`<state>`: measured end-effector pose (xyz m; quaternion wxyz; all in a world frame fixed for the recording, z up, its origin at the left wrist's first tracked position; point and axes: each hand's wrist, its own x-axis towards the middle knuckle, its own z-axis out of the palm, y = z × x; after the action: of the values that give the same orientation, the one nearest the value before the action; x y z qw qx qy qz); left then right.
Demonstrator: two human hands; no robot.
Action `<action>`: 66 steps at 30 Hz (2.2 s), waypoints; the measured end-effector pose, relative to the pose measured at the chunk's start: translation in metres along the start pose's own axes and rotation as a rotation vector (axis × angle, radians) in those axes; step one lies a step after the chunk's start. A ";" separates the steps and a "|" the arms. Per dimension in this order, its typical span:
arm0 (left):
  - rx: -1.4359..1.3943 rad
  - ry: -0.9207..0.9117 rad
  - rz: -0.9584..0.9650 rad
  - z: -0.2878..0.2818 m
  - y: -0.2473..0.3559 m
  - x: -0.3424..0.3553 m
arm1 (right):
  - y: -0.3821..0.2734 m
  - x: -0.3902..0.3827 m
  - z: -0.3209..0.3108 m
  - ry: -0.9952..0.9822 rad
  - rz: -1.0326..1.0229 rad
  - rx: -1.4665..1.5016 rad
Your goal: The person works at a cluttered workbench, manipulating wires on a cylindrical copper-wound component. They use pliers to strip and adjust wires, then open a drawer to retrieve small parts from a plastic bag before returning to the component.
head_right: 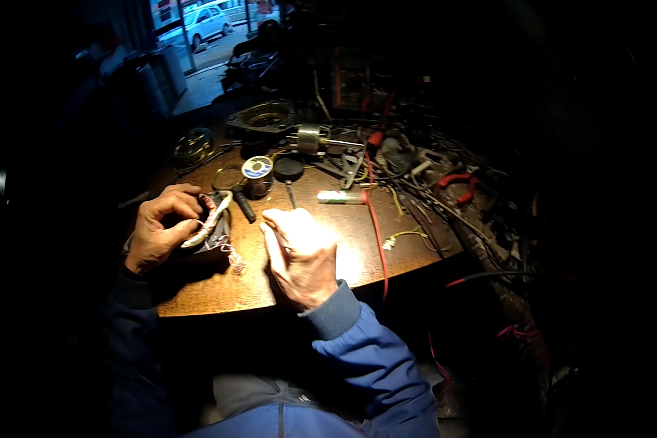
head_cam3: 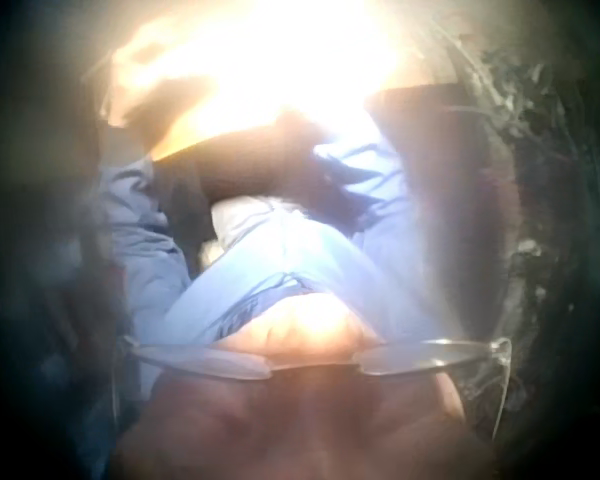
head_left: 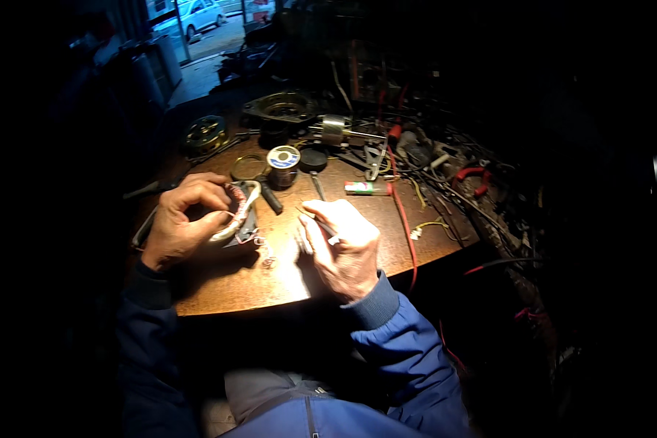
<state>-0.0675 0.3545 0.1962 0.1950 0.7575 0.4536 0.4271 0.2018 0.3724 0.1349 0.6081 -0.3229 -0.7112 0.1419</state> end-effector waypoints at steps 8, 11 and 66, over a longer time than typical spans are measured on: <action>-0.027 -0.012 0.002 0.004 0.000 0.005 | 0.024 -0.009 -0.007 -0.245 -0.141 -0.398; -0.032 0.014 0.003 0.002 -0.003 -0.001 | -0.004 -0.032 -0.027 -0.178 -0.222 -0.350; -0.106 -0.084 -0.032 0.000 -0.022 -0.001 | 0.026 -0.287 -0.226 0.924 1.138 0.893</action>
<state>-0.0789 0.3655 0.1804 0.2605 0.7559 0.4338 0.4153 0.4408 0.1674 -0.0525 0.7432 -0.3864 0.0007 0.5461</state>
